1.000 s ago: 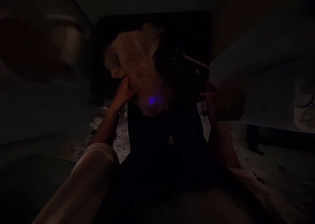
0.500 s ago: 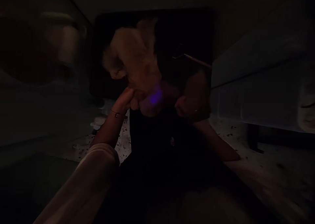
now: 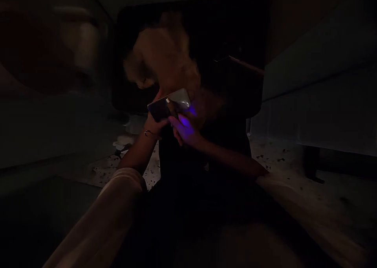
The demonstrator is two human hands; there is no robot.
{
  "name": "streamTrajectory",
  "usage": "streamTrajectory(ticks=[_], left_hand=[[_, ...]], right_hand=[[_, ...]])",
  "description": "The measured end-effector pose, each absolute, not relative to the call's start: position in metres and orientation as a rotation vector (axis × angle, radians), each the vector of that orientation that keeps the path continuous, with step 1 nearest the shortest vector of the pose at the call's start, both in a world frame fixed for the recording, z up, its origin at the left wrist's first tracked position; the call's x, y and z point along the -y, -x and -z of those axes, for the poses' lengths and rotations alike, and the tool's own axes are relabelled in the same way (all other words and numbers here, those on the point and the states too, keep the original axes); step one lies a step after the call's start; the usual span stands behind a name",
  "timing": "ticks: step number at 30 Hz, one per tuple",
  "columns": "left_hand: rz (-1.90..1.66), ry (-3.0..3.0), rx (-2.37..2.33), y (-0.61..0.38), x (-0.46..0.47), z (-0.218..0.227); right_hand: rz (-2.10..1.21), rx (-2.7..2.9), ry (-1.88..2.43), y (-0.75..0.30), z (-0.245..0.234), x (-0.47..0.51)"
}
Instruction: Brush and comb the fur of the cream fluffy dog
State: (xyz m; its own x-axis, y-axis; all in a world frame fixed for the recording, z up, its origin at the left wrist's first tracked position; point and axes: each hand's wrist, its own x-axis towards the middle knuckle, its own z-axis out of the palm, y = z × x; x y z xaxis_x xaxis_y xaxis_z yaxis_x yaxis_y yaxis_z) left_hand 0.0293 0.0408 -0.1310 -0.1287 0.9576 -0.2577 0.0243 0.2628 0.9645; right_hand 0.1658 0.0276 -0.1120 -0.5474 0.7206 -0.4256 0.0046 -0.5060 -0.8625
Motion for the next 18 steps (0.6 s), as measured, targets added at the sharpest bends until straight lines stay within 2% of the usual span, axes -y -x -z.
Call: streamTrajectory(ticks=[3,6,9,13,18], left_hand=[[-0.969,-0.839,-1.177,-0.043,-0.054,0.127],[-0.991,-0.594,-0.879,-0.052,-0.068,0.125],[-1.051,-0.563,-0.852,-0.051,-0.071,0.121],[-1.012,-0.547,-1.027,-0.044,-0.068,0.115],[-0.921,-0.656,-1.278,-0.025,-0.065,0.132]], right_hand=[[-2.119,1.194,1.21,-0.187,0.117,-0.001],[-2.297,1.213,1.298,-0.204,0.117,0.024],[-2.479,1.5,1.231,-0.217,0.12,0.04],[-2.302,1.936,0.997,-0.236,0.123,0.039],[-2.065,1.976,1.035,-0.266,0.124,0.02]])
